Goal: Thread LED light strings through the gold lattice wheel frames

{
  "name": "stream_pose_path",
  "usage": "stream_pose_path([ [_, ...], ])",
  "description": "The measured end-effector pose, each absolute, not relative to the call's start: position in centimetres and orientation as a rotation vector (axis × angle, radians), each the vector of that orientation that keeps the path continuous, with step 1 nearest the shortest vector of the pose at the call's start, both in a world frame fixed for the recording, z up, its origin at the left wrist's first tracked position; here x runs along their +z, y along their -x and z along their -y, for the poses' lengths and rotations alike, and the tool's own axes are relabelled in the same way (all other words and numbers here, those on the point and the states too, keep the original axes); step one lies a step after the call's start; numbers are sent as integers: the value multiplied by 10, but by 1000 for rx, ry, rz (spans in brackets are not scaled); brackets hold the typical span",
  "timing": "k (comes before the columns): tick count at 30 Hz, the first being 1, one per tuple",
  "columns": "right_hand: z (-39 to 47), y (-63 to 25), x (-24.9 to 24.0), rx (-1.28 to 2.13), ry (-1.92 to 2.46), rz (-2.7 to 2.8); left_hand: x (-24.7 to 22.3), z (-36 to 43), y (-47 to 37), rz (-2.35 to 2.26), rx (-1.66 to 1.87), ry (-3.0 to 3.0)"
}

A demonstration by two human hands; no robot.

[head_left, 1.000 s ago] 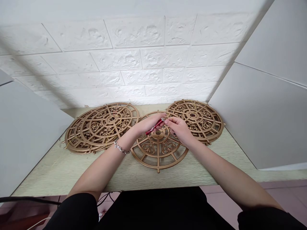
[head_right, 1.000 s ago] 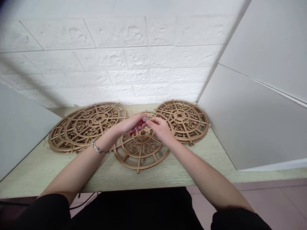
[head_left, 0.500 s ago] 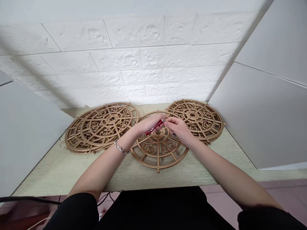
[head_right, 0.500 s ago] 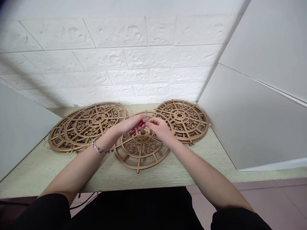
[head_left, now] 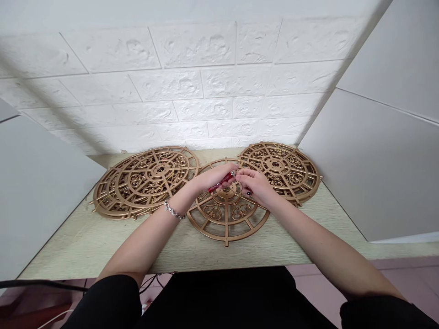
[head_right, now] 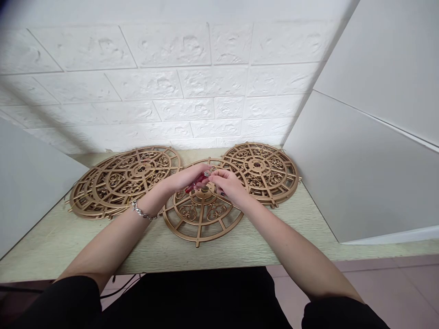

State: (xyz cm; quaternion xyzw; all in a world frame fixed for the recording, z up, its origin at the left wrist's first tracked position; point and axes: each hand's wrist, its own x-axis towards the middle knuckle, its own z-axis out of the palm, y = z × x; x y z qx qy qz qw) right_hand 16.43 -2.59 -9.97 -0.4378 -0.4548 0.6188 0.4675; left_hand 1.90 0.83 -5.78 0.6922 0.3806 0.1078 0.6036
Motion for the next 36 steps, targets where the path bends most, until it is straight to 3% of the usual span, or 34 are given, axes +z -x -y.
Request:
stream_pose_path([
  [10, 25, -167, -101, 1565, 1002, 1046, -51, -17, -10, -929, 330, -1706],
  [16, 24, -167, -103, 1558, 1048, 1041, -39, -20, 1, -1002, 515, -2270],
  [24, 22, -166, -106, 1558, 1100, 1053, -38, -11, -5, -936, 351, -2725],
  [36, 19, -169, -112, 1522, 1098, 1092, -41, -13, -7, -1000, 262, -2787],
])
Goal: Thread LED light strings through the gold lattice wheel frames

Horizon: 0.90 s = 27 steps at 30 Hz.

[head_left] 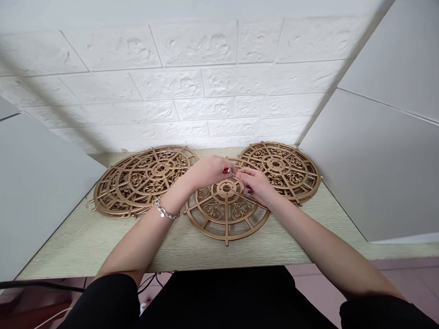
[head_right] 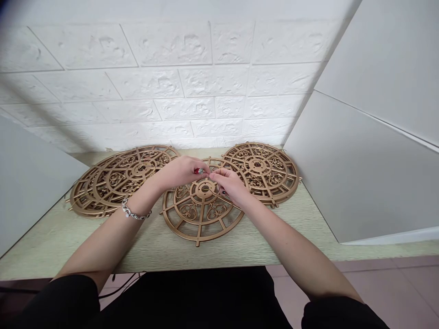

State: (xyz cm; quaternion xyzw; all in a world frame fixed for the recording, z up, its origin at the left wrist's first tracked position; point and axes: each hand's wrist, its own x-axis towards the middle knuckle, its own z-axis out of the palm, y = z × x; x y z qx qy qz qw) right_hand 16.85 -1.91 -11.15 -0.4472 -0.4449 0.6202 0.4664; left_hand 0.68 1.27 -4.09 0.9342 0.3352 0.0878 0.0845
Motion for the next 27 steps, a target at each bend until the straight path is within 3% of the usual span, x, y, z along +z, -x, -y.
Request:
stream_pose_path([
  [27, 21, -169, -106, 1424, 1163, 1140, -34, -14, -2, -1052, 246, -2718],
])
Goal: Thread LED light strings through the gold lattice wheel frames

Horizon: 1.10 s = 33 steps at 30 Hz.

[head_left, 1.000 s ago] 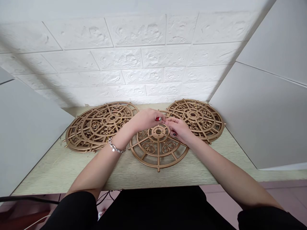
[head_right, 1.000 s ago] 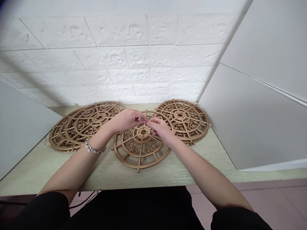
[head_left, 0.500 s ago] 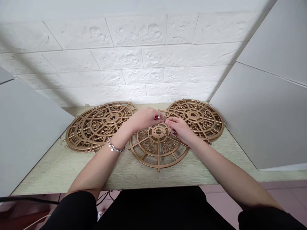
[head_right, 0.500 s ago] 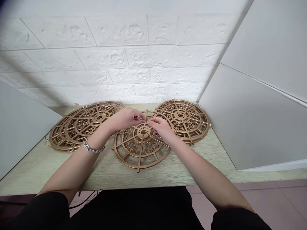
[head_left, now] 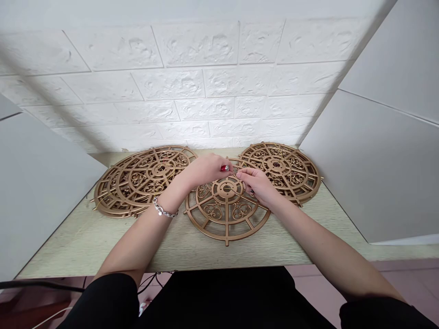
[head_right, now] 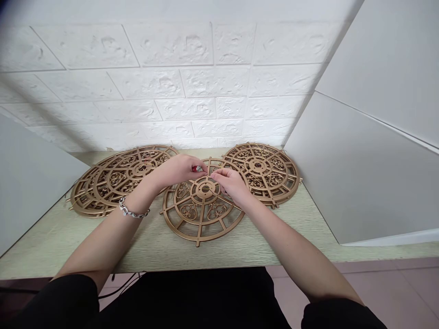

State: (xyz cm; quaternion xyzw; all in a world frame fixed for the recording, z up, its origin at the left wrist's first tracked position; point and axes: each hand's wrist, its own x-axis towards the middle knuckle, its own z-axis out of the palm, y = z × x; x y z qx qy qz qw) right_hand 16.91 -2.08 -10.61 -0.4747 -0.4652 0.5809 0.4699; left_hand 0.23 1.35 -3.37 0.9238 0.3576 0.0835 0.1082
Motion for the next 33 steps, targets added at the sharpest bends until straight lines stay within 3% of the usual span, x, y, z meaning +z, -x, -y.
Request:
stream_pose_path([
  [17, 21, -169, -107, 1447, 1146, 1101, -34, -21, 3, -1099, 322, -2693],
  [23, 21, -168, -108, 1460, 1077, 1062, -42, -25, 5, -1059, 469, -2122],
  [33, 22, -168, -106, 1399, 982, 1051, -63, -21, -11, -715, 220, -1449],
])
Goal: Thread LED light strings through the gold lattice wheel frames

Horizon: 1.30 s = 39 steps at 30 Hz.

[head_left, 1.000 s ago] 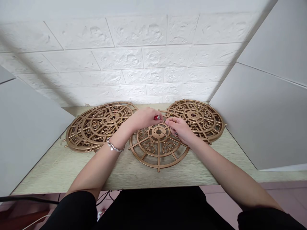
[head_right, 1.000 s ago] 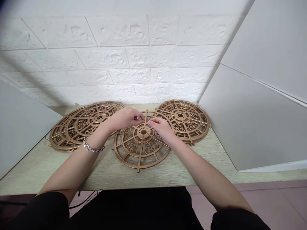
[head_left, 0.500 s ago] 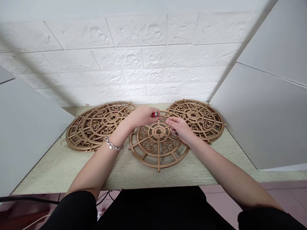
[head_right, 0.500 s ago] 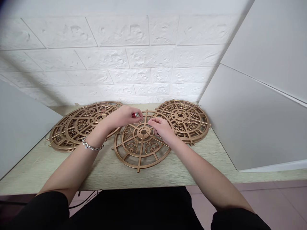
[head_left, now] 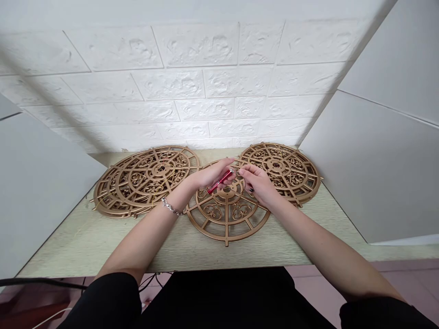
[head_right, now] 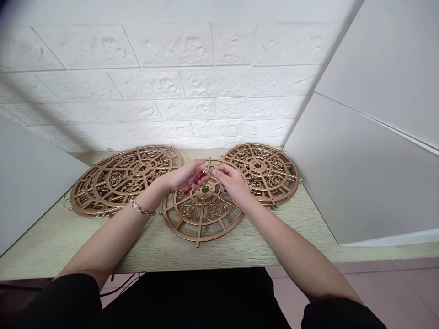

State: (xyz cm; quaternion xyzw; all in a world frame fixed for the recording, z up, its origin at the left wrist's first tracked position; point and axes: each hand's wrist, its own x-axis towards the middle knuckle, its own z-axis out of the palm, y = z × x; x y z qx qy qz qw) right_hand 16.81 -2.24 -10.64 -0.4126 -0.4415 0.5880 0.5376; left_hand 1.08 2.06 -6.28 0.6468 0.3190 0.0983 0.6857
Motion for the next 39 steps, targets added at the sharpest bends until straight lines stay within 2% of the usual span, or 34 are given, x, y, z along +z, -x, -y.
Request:
stream_pose_path([
  [39, 19, -169, -111, 1429, 1029, 1198, -66, -13, -17, -735, 231, -1580],
])
